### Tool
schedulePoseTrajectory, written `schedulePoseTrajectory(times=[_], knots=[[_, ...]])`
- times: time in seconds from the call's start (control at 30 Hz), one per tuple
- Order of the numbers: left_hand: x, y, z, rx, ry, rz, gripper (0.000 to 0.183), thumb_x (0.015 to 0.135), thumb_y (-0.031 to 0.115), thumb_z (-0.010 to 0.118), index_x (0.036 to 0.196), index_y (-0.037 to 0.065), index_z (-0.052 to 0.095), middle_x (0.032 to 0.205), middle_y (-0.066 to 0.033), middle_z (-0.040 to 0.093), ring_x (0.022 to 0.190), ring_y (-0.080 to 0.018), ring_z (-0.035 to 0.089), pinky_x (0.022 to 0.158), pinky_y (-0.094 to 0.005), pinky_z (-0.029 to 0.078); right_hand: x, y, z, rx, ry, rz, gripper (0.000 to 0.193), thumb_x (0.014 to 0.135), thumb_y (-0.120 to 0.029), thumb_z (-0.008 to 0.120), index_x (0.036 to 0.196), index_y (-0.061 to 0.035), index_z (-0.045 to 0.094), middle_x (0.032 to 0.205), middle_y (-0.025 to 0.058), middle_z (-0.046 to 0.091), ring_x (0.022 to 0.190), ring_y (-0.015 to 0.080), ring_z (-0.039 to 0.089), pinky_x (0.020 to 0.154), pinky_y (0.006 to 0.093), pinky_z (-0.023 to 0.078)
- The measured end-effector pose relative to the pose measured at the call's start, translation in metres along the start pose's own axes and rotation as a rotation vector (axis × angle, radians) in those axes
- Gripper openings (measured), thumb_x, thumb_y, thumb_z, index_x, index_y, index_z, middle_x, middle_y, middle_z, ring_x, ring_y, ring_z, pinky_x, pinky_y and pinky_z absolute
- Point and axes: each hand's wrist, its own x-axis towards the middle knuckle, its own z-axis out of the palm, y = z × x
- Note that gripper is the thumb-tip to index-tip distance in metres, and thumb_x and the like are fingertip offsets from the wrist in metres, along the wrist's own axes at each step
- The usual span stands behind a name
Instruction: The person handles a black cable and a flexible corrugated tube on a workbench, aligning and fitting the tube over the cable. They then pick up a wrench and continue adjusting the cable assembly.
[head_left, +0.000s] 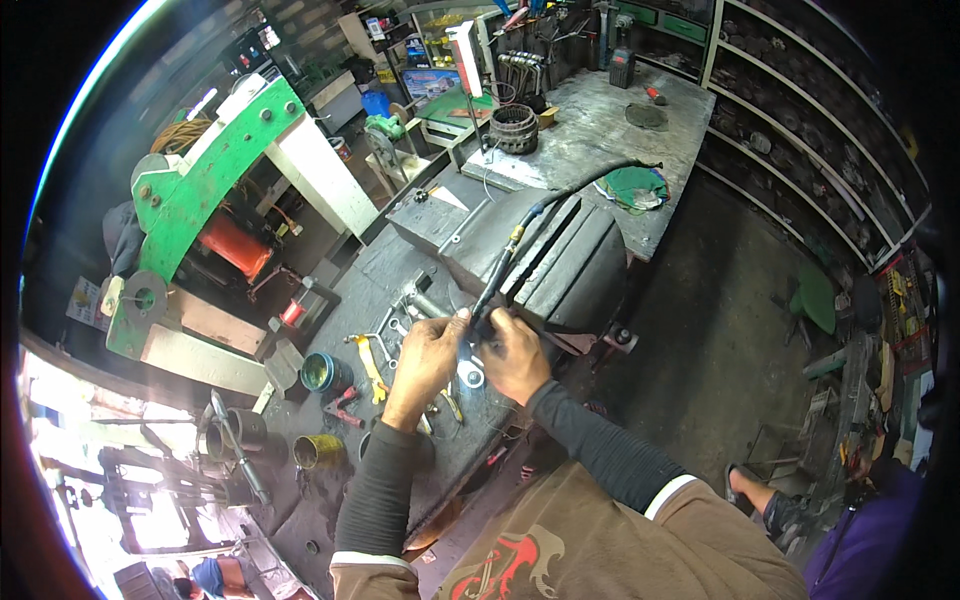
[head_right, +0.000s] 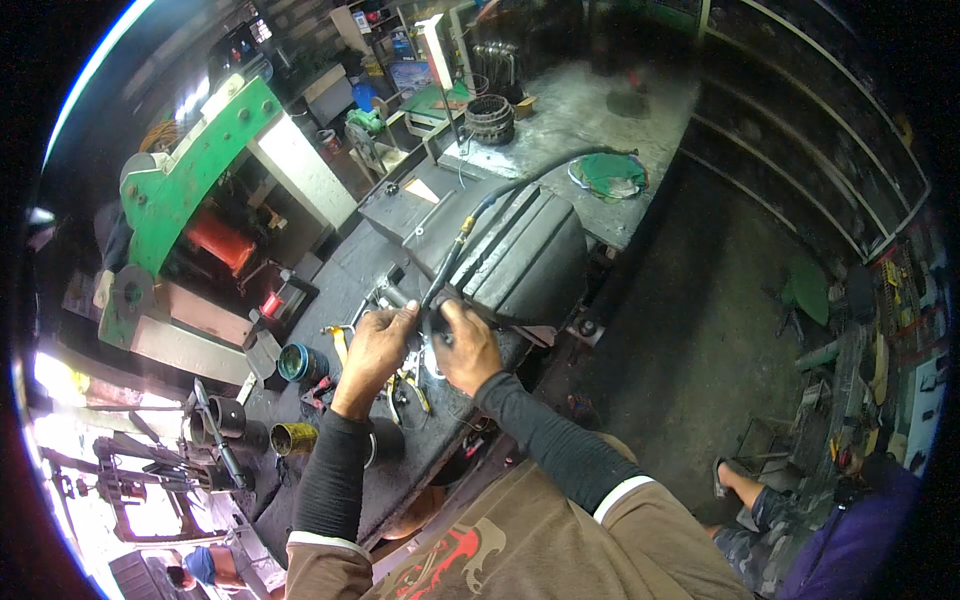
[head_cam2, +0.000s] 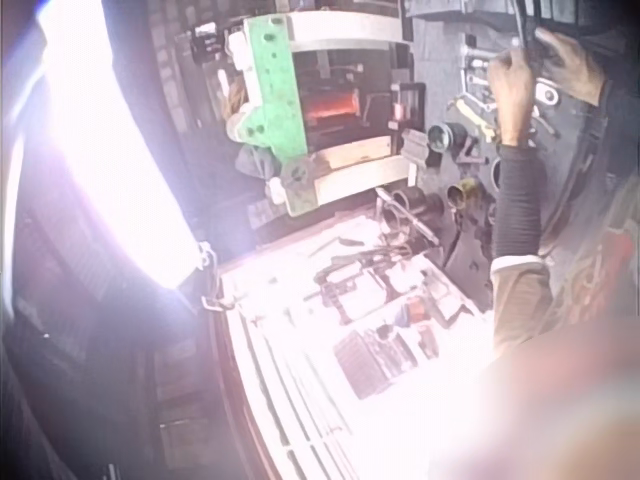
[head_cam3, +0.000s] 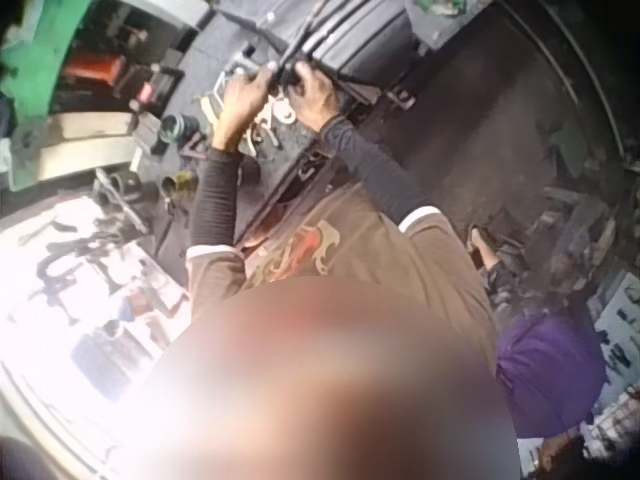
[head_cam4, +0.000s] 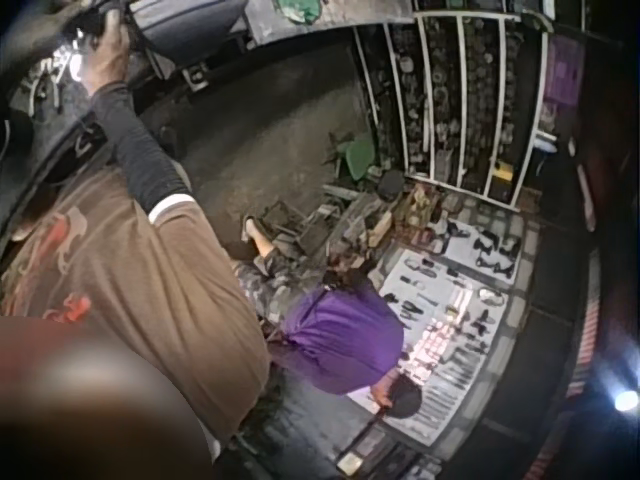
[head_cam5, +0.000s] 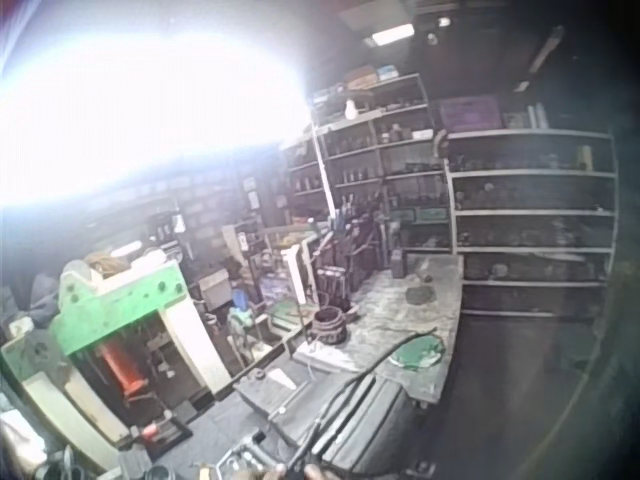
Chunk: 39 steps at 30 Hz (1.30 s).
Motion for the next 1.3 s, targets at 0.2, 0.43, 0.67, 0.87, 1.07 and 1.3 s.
schedulePoseTrajectory(times=[0.2,0.43,0.67,0.87,1.07,1.3], knots=[[-0.009,-0.006,-0.010,-0.050,-0.091,0.167,0.039,0.097,0.026,0.071,0.115,-0.008,0.071,0.101,-0.0197,0.077,0.092,-0.0190,0.073,0.084,-0.0343,0.055,-0.017,-0.055,-0.070,-0.142,-0.073,0.020,0.029,0.093,-0.024,0.068,0.111,-0.0054,0.056,0.098,0.0238,0.068,0.092,0.0448,0.067,0.077,0.0531,0.052],[-0.012,0.001,0.004,0.049,-0.020,0.105,0.049,0.100,0.042,0.064,0.097,-0.006,0.072,0.072,-0.0191,0.069,0.070,-0.0207,0.070,0.069,-0.0384,0.055,0.018,-0.073,-0.066,0.207,0.043,-0.055,0.028,0.095,-0.010,0.070,0.121,0.0017,0.066,0.099,0.0092,0.071,0.078,0.0131,0.067,0.072,0.0286,0.055],[-0.002,-0.004,0.007,-0.399,-0.058,-0.128,0.054,0.106,0.043,0.054,0.079,-0.002,0.070,0.060,-0.0051,0.062,0.048,-0.0142,0.055,0.046,-0.0298,0.043,-0.011,-0.001,-0.014,0.837,-0.101,0.305,0.065,0.087,0.011,0.061,0.149,-0.0006,0.046,0.123,0.0072,0.063,0.111,0.0156,0.063,0.091,0.0298,0.055],[-0.005,-0.018,-0.017,-0.266,-0.295,-0.150,0.041,0.103,0.035,0.060,0.097,-0.004,0.071,0.070,-0.0037,0.064,0.061,-0.0125,0.061,0.056,-0.0293,0.048,0.016,0.030,0.010,0.916,-0.343,0.259,0.061,0.082,0.016,0.058,0.140,-0.0016,0.052,0.131,0.0079,0.062,0.119,0.0169,0.062,0.097,0.0309,0.054],[-0.014,-0.021,-0.016,-0.302,-0.196,-0.032,0.030,0.098,0.024,0.071,0.107,-0.004,0.074,0.073,-0.0008,0.065,0.064,-0.0094,0.057,0.059,-0.0284,0.046,0.003,0.016,-0.002,0.024,-0.156,0.000,0.037,0.089,-0.008,0.070,0.122,-0.0011,0.056,0.110,0.0178,0.066,0.100,0.0310,0.069,0.082,0.0393,0.056],[-0.022,-0.017,0.001,-0.119,0.044,0.060,0.026,0.095,0.017,0.072,0.105,-0.006,0.074,0.089,-0.0154,0.077,0.080,-0.0180,0.072,0.073,-0.0331,0.055,-0.026,-0.062,-0.077,-0.261,-0.185,-0.183,0.028,0.091,-0.021,0.068,0.107,-0.0033,0.054,0.095,0.0191,0.063,0.086,0.0391,0.067,0.075,0.0486,0.054]])
